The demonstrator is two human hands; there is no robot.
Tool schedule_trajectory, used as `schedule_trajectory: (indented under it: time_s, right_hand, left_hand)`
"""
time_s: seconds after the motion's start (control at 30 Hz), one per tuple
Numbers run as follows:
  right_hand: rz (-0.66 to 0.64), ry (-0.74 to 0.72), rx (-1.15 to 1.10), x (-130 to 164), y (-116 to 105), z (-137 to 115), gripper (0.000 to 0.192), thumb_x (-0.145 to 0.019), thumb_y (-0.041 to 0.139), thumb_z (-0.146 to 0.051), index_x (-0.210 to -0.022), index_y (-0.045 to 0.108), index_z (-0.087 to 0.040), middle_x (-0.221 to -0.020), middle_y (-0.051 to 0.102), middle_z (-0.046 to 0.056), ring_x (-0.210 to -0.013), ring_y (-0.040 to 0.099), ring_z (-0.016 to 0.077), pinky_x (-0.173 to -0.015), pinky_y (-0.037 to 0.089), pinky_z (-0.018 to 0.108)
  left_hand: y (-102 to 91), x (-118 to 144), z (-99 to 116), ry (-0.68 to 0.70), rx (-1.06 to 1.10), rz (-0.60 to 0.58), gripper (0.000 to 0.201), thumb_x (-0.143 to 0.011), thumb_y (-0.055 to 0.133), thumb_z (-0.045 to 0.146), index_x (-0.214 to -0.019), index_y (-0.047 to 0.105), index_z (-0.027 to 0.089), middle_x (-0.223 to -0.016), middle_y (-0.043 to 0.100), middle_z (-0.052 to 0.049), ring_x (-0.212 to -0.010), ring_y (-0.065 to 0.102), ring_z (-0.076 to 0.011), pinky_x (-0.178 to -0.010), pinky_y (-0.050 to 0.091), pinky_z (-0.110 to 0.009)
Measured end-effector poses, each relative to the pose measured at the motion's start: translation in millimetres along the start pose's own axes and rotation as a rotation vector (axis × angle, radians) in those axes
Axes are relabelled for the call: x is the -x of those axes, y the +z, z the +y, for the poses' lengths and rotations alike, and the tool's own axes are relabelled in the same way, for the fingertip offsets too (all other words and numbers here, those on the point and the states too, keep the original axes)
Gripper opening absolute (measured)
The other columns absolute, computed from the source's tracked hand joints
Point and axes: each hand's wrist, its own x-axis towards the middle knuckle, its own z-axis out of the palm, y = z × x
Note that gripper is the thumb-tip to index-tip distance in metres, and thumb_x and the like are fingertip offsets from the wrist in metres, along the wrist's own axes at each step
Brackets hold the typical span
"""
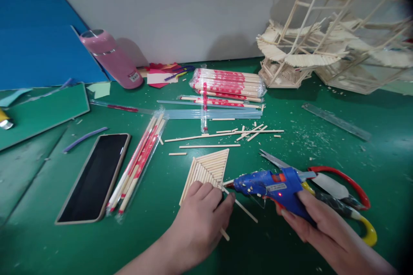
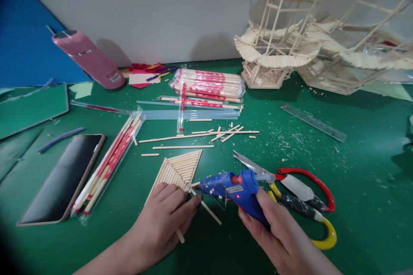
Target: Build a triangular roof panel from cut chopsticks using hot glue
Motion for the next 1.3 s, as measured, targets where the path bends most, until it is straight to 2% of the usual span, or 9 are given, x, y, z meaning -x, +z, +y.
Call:
schedule_trajectory:
  time_s: [0.1, 0.23, 0.4, 0.53, 0.77, 0.93, 1.13, 1.3]
  right_hand:
    - [-0.02, 0.003, -0.015, -4, -4, 1, 0.048, -0.076, 0.056, -0.051, -0.117, 0.053, -0.025, -0.092, 0.07, 0.006, -0.077, 0.068, 0.0209, -0.062, 0.058, 0.024]
    - [-0.063, 0.022, -0.05, -5, -2, -3, 0.043, -0.074, 0.061, -0.047, -0.112, 0.055, -0.027, -0.094, 0.07, 0.004, -0.08, 0.067, 0.0212, -0.064, 0.058, 0.025]
    - [0.104, 0.018, -0.043, -1, 10, -16, 0.049, -0.076, 0.051, -0.058, -0.113, 0.053, -0.027, -0.091, 0.069, 0.005, -0.077, 0.067, 0.0205, -0.06, 0.057, 0.023]
    - [0.129, 0.039, -0.036, 0, 13, -25, 0.052, -0.073, 0.052, -0.062, -0.109, 0.056, -0.025, -0.087, 0.07, 0.005, -0.074, 0.067, 0.0205, -0.058, 0.057, 0.023]
    - [0.136, 0.038, -0.055, 0, 14, -20, 0.049, -0.074, 0.053, -0.058, -0.111, 0.054, -0.025, -0.087, 0.069, 0.005, -0.072, 0.067, 0.0196, -0.057, 0.057, 0.022]
    - [0.143, 0.011, -0.054, -1, 16, -23, 0.053, -0.072, 0.052, -0.062, -0.109, 0.056, -0.025, -0.085, 0.07, 0.005, -0.079, 0.067, 0.0221, -0.065, 0.057, 0.026]
    - [0.134, -0.016, -0.048, -1, 14, -24, 0.053, -0.071, 0.053, -0.063, -0.109, 0.057, -0.026, -0.086, 0.069, 0.005, -0.077, 0.067, 0.0215, -0.07, 0.056, 0.028]
    - [0.107, 0.02, -0.016, 0, 12, -19, 0.053, -0.074, 0.053, -0.059, -0.117, 0.052, -0.028, -0.088, 0.069, 0.004, -0.074, 0.067, 0.0201, -0.062, 0.057, 0.024]
  left_hand:
    - [-0.3, 1, 0, 0.003, -0.004, 0.017, 0.024, -0.083, 0.044, 0.014, -0.104, 0.057, 0.015, -0.071, 0.053, -0.005, -0.065, 0.045, -0.0177, -0.057, 0.032, -0.031]
    - [0.3, 1, 1, -0.001, -0.007, 0.007, 0.024, -0.084, 0.044, 0.014, -0.104, 0.057, 0.016, -0.072, 0.053, -0.005, -0.066, 0.045, -0.0174, -0.058, 0.031, -0.031]
    - [1.2, 0, 0, 0.004, -0.02, -0.001, 0.025, -0.084, 0.044, 0.014, -0.104, 0.057, 0.016, -0.073, 0.053, -0.004, -0.066, 0.045, -0.0172, -0.058, 0.031, -0.031]
    - [-0.2, 0, 0, 0.012, -0.02, 0.01, 0.024, -0.083, 0.044, 0.014, -0.104, 0.057, 0.015, -0.072, 0.053, -0.005, -0.066, 0.045, -0.0175, -0.057, 0.031, -0.031]
    - [0.3, 2, 0, 0.007, -0.012, -0.013, 0.026, -0.083, 0.044, 0.014, -0.106, 0.055, 0.016, -0.075, 0.054, -0.005, -0.067, 0.045, -0.0182, -0.058, 0.032, -0.032]
    - [0.8, 1, 0, 0.006, -0.026, -0.004, 0.026, -0.083, 0.044, 0.015, -0.106, 0.055, 0.016, -0.074, 0.054, -0.005, -0.067, 0.045, -0.0177, -0.059, 0.031, -0.031]
    - [-0.5, 1, 0, 0.012, -0.024, 0.004, 0.026, -0.083, 0.044, 0.014, -0.106, 0.056, 0.015, -0.073, 0.054, -0.005, -0.066, 0.045, -0.0179, -0.057, 0.031, -0.032]
    - [-0.5, 1, 0, 0.01, -0.017, -0.005, 0.025, -0.084, 0.044, 0.014, -0.106, 0.055, 0.015, -0.073, 0.054, -0.005, -0.067, 0.045, -0.0181, -0.058, 0.031, -0.032]
